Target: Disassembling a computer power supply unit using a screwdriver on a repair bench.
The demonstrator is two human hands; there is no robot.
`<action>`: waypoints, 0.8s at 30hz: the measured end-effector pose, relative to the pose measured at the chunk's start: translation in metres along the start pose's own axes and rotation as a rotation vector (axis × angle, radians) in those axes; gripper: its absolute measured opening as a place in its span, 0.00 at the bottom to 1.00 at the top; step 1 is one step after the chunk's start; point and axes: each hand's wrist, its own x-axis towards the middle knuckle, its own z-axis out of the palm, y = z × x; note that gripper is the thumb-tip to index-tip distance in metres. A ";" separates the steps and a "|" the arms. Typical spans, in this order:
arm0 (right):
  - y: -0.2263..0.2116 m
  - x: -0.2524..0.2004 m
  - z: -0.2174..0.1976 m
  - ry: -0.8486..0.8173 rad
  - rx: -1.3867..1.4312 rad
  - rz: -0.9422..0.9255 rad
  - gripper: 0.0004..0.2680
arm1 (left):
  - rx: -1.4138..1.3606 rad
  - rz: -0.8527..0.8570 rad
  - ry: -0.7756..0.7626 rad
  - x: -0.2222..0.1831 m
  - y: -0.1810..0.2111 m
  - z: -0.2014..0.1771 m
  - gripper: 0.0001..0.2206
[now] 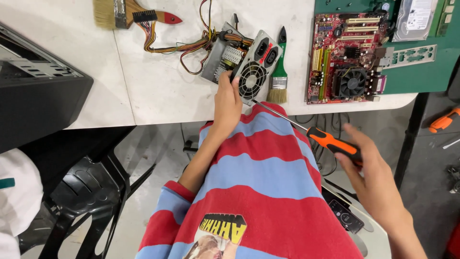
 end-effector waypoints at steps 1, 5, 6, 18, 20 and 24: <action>0.012 0.000 0.004 -0.001 0.001 0.000 0.22 | 0.001 -0.001 0.000 0.001 -0.001 0.000 0.23; 0.042 -0.003 0.016 0.265 -0.393 -0.734 0.14 | -0.006 0.012 0.008 0.002 -0.005 0.002 0.22; 0.045 -0.003 0.019 0.329 -0.388 -0.793 0.13 | -0.001 0.002 0.005 0.002 -0.006 0.002 0.22; 0.027 -0.009 0.017 0.153 -0.120 -0.391 0.23 | 0.014 0.019 -0.002 0.001 0.000 0.000 0.22; 0.038 -0.011 0.021 0.196 -0.143 -0.432 0.21 | 0.020 0.011 -0.002 0.001 -0.003 0.002 0.21; 0.029 -0.013 0.025 0.274 0.032 -0.422 0.16 | 0.030 0.006 0.003 0.002 -0.005 0.004 0.21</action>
